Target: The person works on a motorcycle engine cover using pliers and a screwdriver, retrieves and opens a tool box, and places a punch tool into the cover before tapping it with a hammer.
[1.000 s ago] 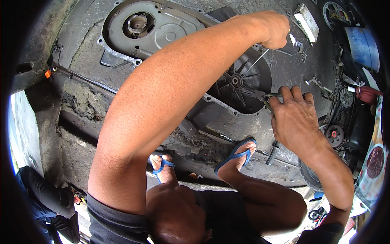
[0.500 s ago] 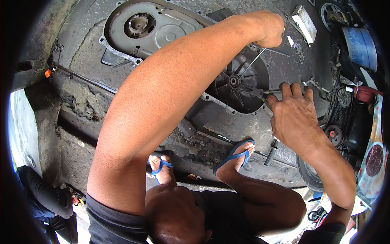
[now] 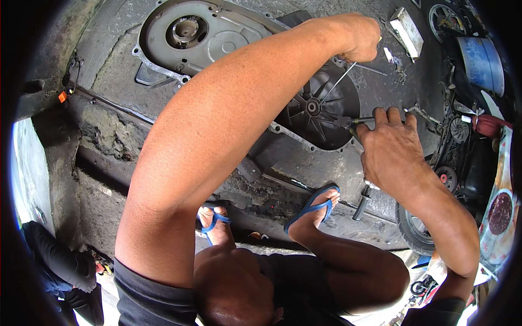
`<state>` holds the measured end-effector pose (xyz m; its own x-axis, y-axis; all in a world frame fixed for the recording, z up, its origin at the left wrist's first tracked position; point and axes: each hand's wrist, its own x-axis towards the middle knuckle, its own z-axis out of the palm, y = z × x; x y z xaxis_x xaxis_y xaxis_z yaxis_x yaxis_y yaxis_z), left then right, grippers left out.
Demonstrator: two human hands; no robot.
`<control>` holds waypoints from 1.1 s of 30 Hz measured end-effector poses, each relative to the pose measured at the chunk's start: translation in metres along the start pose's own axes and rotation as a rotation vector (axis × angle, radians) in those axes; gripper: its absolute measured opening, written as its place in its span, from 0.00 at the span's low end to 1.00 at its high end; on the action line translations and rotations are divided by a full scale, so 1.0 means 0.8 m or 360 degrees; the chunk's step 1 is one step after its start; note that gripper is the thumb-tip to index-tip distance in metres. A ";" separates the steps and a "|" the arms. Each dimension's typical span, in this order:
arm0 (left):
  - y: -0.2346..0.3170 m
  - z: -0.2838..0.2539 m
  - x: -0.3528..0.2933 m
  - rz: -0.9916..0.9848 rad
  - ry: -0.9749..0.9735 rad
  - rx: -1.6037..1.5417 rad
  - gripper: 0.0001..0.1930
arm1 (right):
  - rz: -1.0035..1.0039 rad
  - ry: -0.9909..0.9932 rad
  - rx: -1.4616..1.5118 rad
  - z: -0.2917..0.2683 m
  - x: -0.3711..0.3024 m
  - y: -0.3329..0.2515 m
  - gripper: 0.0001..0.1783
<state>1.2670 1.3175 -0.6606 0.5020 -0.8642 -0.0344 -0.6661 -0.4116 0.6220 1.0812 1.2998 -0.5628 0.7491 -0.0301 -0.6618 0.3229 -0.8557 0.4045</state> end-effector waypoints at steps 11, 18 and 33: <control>-0.001 -0.008 -0.017 -0.0021 0.0021 -0.0110 0.08 | 0.0026 -0.0190 0.0348 0.000 0.008 0.008 0.23; -0.002 -0.010 -0.018 0.0012 0.0015 -0.0080 0.07 | 0.0049 -0.0164 0.0376 -0.008 0.007 0.006 0.21; -0.002 -0.010 -0.015 0.0016 0.0009 -0.0112 0.09 | 0.0008 -0.0017 0.0028 -0.001 0.004 0.003 0.16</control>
<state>1.2662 1.3310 -0.6550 0.4985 -0.8666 -0.0233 -0.6310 -0.3812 0.6757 1.0851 1.2983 -0.5635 0.7445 -0.0402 -0.6665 0.3085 -0.8645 0.3967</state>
